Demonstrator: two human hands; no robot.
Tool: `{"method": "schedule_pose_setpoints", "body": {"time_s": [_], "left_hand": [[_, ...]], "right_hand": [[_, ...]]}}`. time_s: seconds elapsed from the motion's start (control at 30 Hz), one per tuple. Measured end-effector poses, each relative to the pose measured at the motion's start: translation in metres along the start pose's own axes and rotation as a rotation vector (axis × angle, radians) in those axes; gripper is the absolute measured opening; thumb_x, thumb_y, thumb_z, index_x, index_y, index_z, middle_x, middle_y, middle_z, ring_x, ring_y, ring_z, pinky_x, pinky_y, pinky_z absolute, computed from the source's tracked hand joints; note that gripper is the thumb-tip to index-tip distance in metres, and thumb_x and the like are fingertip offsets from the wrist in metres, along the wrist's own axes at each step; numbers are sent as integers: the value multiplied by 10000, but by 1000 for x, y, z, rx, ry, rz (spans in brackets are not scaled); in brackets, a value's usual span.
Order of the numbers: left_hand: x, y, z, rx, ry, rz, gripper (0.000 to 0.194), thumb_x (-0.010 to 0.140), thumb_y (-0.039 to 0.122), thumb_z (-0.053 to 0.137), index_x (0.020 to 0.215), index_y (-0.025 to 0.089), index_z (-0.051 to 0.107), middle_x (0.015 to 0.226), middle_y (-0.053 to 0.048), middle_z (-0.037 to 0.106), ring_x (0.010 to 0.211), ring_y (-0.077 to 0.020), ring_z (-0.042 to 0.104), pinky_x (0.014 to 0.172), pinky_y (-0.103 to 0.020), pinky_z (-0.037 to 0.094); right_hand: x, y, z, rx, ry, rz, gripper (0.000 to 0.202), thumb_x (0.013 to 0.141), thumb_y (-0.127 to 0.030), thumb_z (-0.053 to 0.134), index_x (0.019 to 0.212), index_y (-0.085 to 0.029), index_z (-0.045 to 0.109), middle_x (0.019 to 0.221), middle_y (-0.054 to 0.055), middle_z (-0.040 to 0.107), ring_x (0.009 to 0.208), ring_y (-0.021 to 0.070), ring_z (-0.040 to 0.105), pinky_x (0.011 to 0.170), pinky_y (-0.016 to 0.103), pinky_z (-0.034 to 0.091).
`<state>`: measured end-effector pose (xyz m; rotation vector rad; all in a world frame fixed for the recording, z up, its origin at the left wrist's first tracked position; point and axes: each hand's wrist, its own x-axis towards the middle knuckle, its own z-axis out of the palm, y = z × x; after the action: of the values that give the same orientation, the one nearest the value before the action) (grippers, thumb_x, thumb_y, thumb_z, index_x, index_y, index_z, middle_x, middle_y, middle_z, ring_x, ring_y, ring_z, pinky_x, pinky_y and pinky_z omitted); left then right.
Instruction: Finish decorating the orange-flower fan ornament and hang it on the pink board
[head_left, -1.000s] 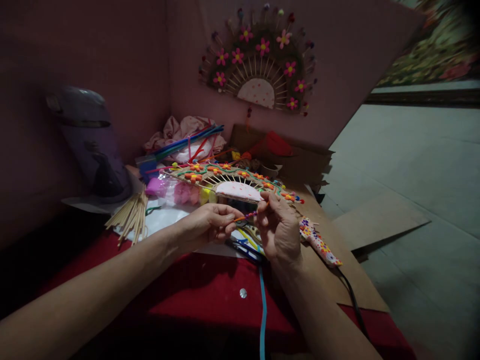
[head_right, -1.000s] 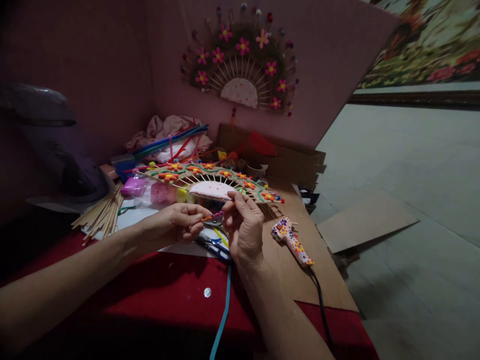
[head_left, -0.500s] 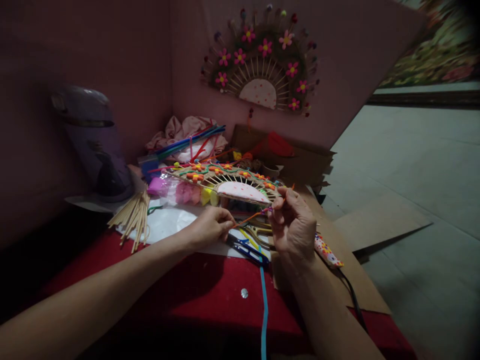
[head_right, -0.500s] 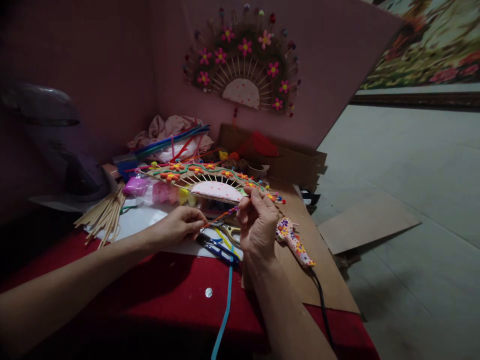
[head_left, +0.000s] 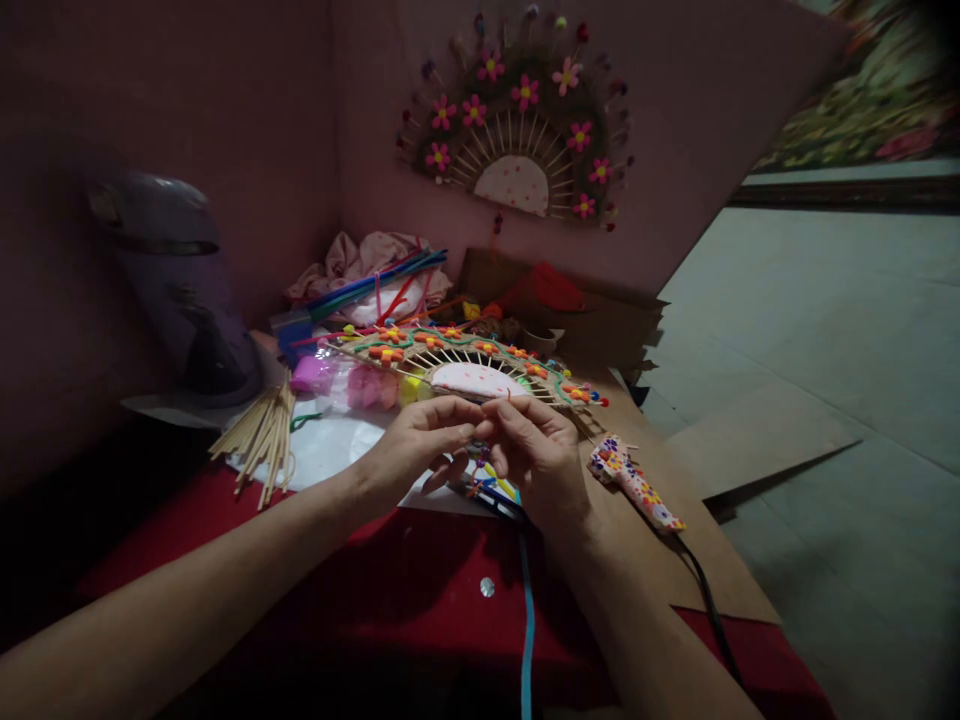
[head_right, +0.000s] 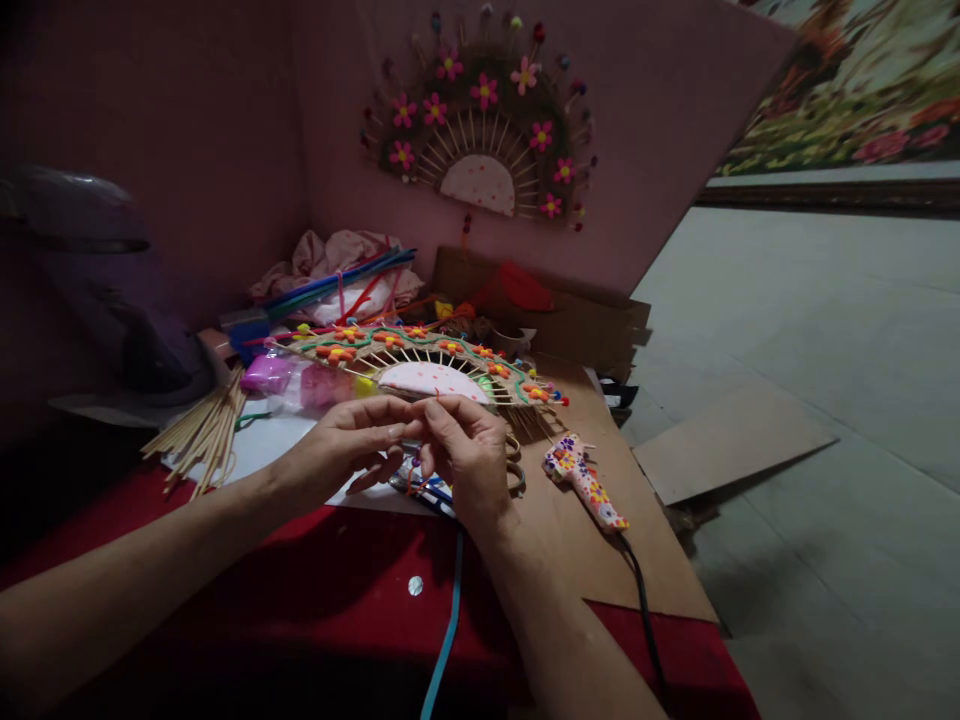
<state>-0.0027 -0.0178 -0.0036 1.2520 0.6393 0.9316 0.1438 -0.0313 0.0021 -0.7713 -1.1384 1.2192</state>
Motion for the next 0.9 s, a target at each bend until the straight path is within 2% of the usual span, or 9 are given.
{"method": "schedule_pose_setpoints", "body": {"time_s": [0.13, 0.2, 0.27, 0.37, 0.5, 0.67, 0.83, 0.9], "left_hand": [[1, 1, -2, -176, 35, -157, 217, 709, 224, 721, 906, 149, 667, 816, -40, 661, 503, -44, 511, 417, -153, 300], [1, 1, -2, -187, 50, -210, 202, 715, 253, 734, 877, 149, 676, 797, -48, 669, 540, -49, 536, 464, -154, 336], [2, 1, -2, -151, 31, -212, 212, 737, 332, 723, 828, 146, 678, 786, -61, 682, 541, -60, 543, 454, -161, 315], [2, 1, -2, -30, -8, -154, 300, 748, 425, 698, 721, 126, 680, 695, -56, 669, 459, -48, 471, 405, -182, 236], [1, 3, -1, 98, 16, -60, 316, 719, 415, 727, 661, 105, 699, 481, 11, 528, 382, -23, 289, 384, -208, 165], [2, 4, -2, -4, 6, -103, 299, 660, 383, 777, 721, 105, 688, 401, 61, 400, 346, -15, 222, 365, -213, 69], [5, 2, -4, -106, 40, -117, 291, 654, 362, 772, 655, 117, 615, 527, -11, 600, 307, -4, 274, 335, -194, 85], [4, 2, -4, -113, 43, -128, 271, 671, 349, 759, 682, 117, 618, 539, -15, 614, 305, -6, 283, 334, -190, 92]], "right_hand": [[2, 3, 0, -27, 87, -33, 202, 698, -364, 732, 774, -178, 721, 507, -50, 568, 375, 44, 376, 379, 192, 302], [3, 4, -2, -63, 104, -44, 211, 699, -374, 737, 784, -180, 738, 504, -53, 547, 383, 41, 336, 377, 197, 269], [3, 6, -4, -103, 101, -45, 209, 709, -378, 733, 794, -188, 747, 533, -43, 569, 395, 48, 349, 389, 207, 273], [3, 8, -4, -123, 63, -22, 192, 736, -384, 711, 784, -202, 744, 545, -29, 591, 436, 80, 442, 439, 227, 350], [2, 12, -2, -168, 42, -56, 177, 730, -375, 719, 764, -204, 748, 639, -10, 612, 534, 97, 502, 491, 229, 405], [1, 17, -1, -153, 30, -48, 184, 727, -388, 723, 764, -209, 744, 739, 7, 632, 583, 107, 534, 529, 242, 445], [0, 15, 0, -163, 69, -68, 176, 728, -363, 720, 765, -192, 728, 673, -12, 605, 533, 77, 471, 467, 202, 379], [1, 13, 0, -152, 89, -69, 181, 722, -361, 721, 751, -183, 715, 627, -22, 579, 514, 72, 445, 452, 196, 355]]}}
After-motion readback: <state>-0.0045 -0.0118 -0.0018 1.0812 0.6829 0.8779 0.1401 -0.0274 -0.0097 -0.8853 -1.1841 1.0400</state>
